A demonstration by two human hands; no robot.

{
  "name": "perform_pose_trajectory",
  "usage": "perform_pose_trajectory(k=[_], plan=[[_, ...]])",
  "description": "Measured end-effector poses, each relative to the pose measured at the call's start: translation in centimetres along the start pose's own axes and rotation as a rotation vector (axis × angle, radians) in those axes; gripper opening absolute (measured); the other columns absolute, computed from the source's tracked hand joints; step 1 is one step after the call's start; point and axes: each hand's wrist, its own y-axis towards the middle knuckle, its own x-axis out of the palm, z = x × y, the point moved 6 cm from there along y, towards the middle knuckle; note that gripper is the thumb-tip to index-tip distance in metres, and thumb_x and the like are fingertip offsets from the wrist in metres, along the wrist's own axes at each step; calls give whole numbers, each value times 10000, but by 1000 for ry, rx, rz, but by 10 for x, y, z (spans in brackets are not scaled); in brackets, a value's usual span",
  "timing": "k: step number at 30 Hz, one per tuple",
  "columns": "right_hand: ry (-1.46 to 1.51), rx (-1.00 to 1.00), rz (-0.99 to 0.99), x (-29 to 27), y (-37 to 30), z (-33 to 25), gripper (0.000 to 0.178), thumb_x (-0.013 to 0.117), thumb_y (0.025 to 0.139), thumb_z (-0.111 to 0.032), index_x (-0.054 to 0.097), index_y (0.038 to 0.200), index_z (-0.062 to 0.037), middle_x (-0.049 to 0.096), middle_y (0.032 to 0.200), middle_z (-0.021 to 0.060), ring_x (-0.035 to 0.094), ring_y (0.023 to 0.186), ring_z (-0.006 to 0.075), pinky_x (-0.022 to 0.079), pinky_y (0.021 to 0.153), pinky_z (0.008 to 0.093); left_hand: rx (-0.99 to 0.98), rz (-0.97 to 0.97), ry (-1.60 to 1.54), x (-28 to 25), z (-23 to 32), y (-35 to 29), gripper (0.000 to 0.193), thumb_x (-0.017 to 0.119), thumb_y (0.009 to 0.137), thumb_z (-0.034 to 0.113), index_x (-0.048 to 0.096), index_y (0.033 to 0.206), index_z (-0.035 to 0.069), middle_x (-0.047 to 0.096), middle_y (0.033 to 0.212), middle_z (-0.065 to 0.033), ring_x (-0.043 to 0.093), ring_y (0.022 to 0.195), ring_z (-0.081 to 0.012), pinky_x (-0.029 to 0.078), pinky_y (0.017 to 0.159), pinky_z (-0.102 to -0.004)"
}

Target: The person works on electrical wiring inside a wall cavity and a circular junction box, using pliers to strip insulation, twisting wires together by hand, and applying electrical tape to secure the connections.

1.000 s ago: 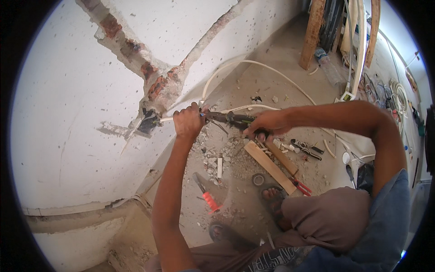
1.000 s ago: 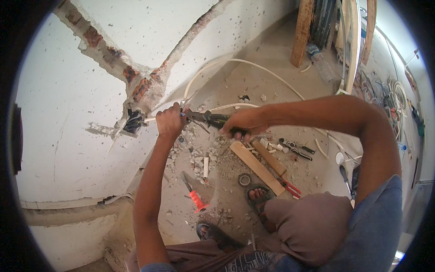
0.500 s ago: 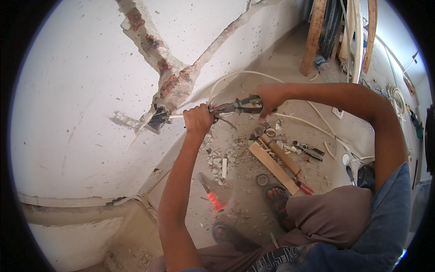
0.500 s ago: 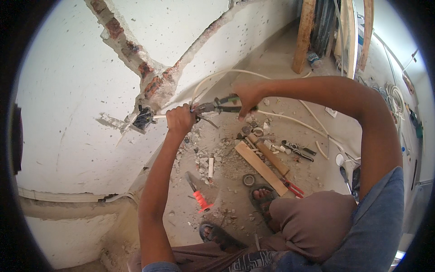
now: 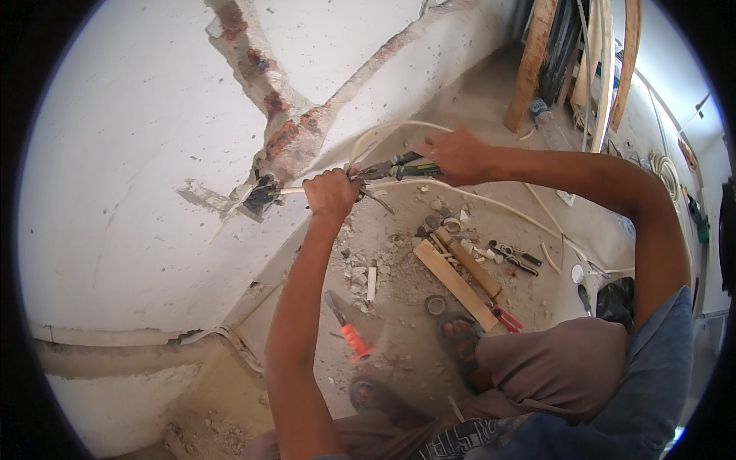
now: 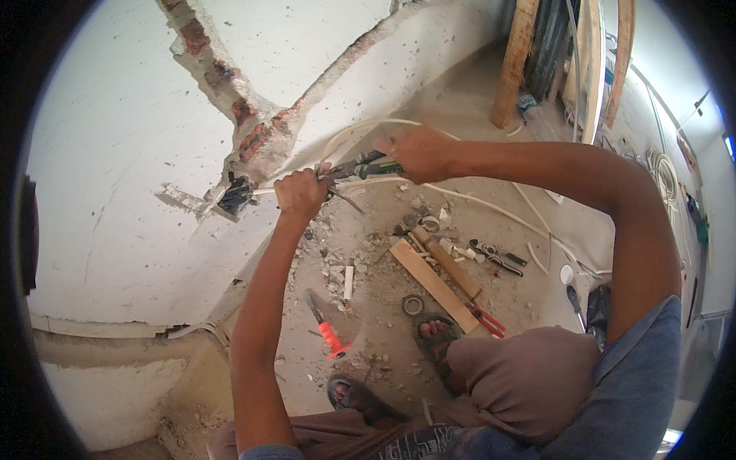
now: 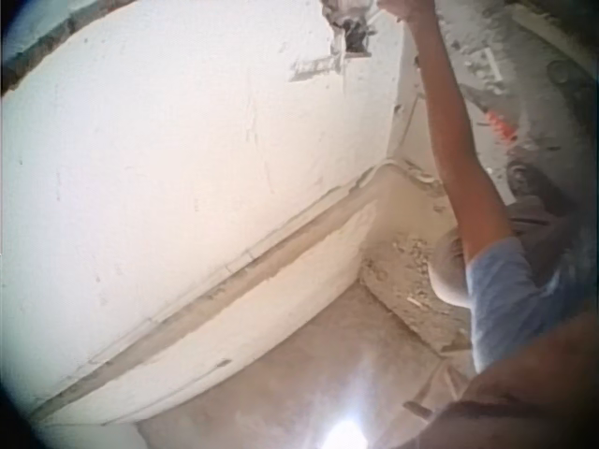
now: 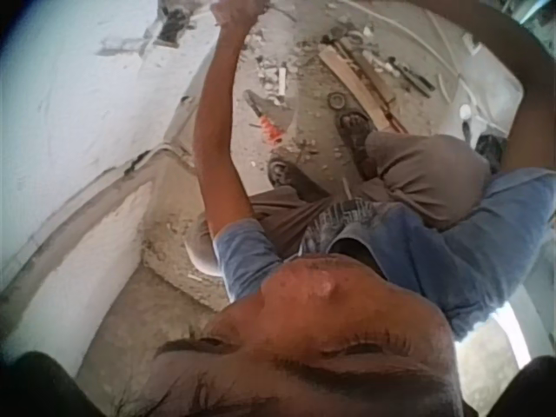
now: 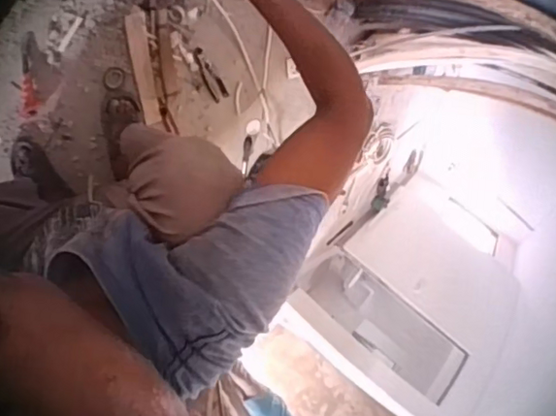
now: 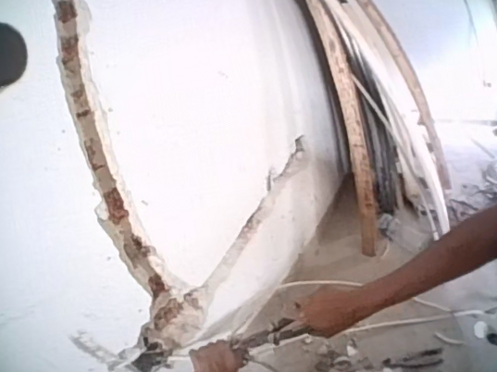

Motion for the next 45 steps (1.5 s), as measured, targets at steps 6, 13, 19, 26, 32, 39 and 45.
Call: perform_pose_trajectory(k=[6,13,19,26,32,39,45], plan=[[1834,509,-825,54,-37,-36,273,542,1028,-290,530,1223,-99,441,818,-60,407,659,34,297,444,207,59,15,31,-1,-2,-8,380,591,931,426,652,887,53,706,755,-176,705,700,-362,538,689,-479],[1486,521,-725,77,-30,-9,373,596,996,-269,523,1286,-47,652,1061,58,636,893,132,540,664,319,77,43,52,2,-1,-5,424,569,958,474,671,868,73,711,724,-142,711,677,-321,484,728,-499],[1219,465,-585,19,-37,-1,419,658,936,-221,561,1258,29,671,1168,112,655,1071,179,584,850,363,71,23,-14,0,-11,-11,459,670,879,509,646,876,51,705,726,-135,702,708,-341,473,752,-496],[1821,495,-248,40,-117,-23,501,582,922,-91,437,1388,25,626,1267,161,651,1120,246,601,803,379,188,-351,-548,-36,-28,-16,637,729,830,361,528,1393,142,651,1268,-233,619,1204,-378,440,1059,-444],[2080,525,44,108,-146,-53,511,561,911,-67,410,1395,-4,628,1242,157,660,1078,228,595,764,372,145,-231,-453,-55,-45,-16,607,759,829,342,571,1355,107,677,1214,-220,658,1144,-348,516,967,-419],[2130,594,126,122,-144,-72,503,541,888,-49,425,1377,-18,628,1225,140,658,1013,211,588,712,340,111,46,-205,-47,-1,-24,441,715,891,437,678,1040,24,714,883,-208,702,824,-384,545,728,-469],[2053,510,155,104,-134,-63,475,530,888,-45,437,1353,-25,620,1169,125,627,919,181,543,613,308,148,310,-289,-28,-2,-28,393,593,988,324,604,755,8,648,686,-203,669,672,-389,508,629,-501]])
